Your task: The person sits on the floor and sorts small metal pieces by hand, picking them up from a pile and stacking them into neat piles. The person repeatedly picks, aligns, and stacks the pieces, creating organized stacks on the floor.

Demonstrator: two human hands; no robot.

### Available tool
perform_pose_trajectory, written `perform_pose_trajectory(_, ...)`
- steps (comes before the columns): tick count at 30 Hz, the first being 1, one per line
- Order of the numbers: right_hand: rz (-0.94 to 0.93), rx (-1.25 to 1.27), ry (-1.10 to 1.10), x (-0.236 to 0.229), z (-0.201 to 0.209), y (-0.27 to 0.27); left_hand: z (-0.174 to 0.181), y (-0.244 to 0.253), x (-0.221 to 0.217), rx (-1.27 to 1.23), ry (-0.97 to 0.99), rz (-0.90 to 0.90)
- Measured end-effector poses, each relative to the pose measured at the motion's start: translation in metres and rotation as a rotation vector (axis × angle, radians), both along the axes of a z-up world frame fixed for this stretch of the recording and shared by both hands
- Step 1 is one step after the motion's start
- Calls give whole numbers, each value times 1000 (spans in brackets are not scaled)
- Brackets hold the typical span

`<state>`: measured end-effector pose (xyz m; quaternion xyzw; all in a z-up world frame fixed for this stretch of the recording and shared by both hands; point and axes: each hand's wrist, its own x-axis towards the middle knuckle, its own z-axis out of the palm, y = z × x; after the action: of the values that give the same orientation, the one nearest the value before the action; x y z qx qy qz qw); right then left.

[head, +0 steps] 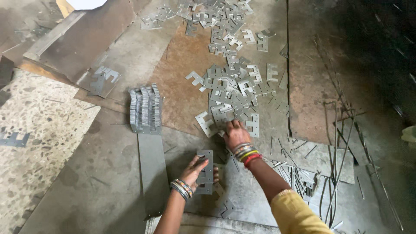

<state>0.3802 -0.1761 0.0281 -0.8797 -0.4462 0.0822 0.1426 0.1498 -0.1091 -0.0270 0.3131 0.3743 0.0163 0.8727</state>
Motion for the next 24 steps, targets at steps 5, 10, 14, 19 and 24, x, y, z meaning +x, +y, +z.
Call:
perform_pose_trajectory(5,-114,-69,22,15,-16,67,-52,16,-5,336,62,200)
perform_pose_trajectory(10,-26,-220,-15,20,-49,70,-40,29,-15,223,101,309)
perform_pose_trajectory(14,104,-322,-71,20,-64,56,-4,29,-9,120,-1,399)
perform_pose_trajectory(19,36,74,188,11,-43,26,15,27,-4,174,-17,454)
perform_pose_trajectory(24,138,120,274,-16,-36,33,4,27,4,164,-96,556)
